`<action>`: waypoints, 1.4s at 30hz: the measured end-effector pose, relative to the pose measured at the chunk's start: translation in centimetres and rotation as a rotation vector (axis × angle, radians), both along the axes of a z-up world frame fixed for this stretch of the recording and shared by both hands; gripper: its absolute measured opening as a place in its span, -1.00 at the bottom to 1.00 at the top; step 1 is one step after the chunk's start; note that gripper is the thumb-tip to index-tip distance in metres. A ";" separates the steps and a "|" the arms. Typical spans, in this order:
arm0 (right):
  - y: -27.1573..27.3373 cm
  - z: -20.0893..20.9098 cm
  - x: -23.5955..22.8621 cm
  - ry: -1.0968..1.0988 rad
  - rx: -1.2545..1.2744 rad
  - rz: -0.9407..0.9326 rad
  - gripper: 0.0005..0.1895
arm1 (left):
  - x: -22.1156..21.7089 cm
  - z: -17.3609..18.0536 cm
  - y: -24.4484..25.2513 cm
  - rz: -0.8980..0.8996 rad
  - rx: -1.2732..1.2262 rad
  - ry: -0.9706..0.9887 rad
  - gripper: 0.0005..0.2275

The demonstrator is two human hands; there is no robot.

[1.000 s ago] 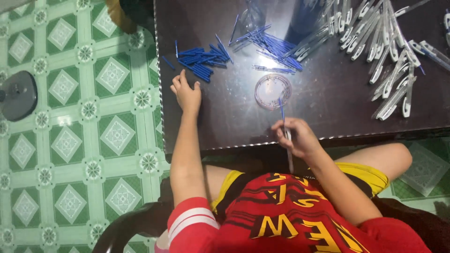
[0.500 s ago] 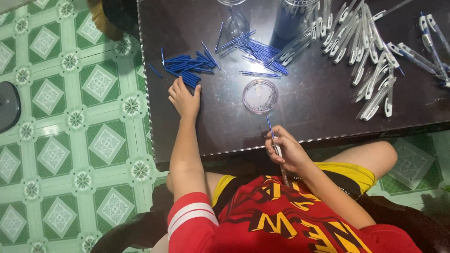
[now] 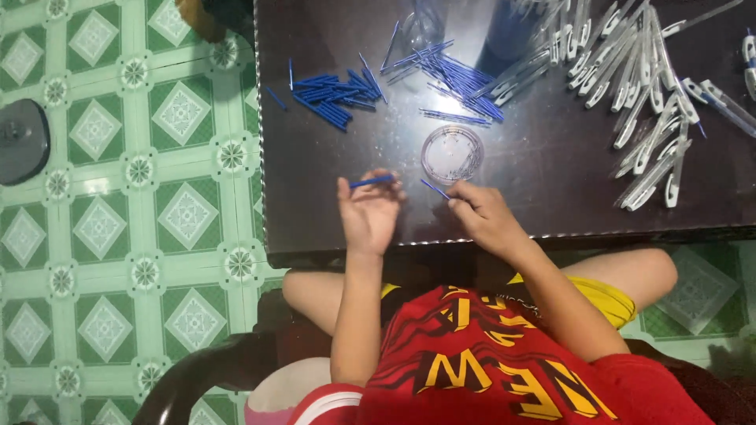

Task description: Assembling ballpoint pens by inserting ink refills into barrels and attaching caps.

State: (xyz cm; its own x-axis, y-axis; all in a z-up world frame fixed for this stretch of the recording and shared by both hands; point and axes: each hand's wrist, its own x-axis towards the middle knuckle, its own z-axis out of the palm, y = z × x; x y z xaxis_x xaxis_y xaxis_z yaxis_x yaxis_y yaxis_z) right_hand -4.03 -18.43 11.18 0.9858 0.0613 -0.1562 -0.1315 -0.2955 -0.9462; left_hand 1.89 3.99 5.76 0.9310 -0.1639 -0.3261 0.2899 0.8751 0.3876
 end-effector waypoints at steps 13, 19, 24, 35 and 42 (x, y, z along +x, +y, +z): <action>0.6 4.1 -0.4 -0.257 -0.154 0.108 -0.80 | -0.9 3.7 -0.9 -0.275 0.107 0.012 -0.28; 0.2 4.6 -0.2 -0.256 -0.175 0.157 -0.82 | -1.0 3.8 -0.8 -0.278 0.253 -0.068 -0.33; -0.3 4.9 -0.1 -0.232 -0.157 0.153 -0.79 | -0.8 4.3 -0.7 -0.274 0.292 -0.122 -0.33; -0.9 5.2 1.0 -0.186 -0.119 0.169 -0.79 | -0.6 5.9 -1.2 -0.272 0.428 -0.170 -0.36; -1.7 5.3 2.1 -0.095 -0.028 0.217 -0.74 | -0.7 10.8 -2.7 -0.077 0.790 -0.321 -0.45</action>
State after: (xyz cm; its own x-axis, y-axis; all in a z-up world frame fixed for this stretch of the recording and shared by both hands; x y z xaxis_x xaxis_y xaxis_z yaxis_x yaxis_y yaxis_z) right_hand -1.90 -20.10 16.48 0.9603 0.2705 -0.0678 0.0273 -0.3330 -0.9425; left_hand 1.24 1.30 16.59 0.9933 -0.0664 -0.0941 0.1096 0.2956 0.9490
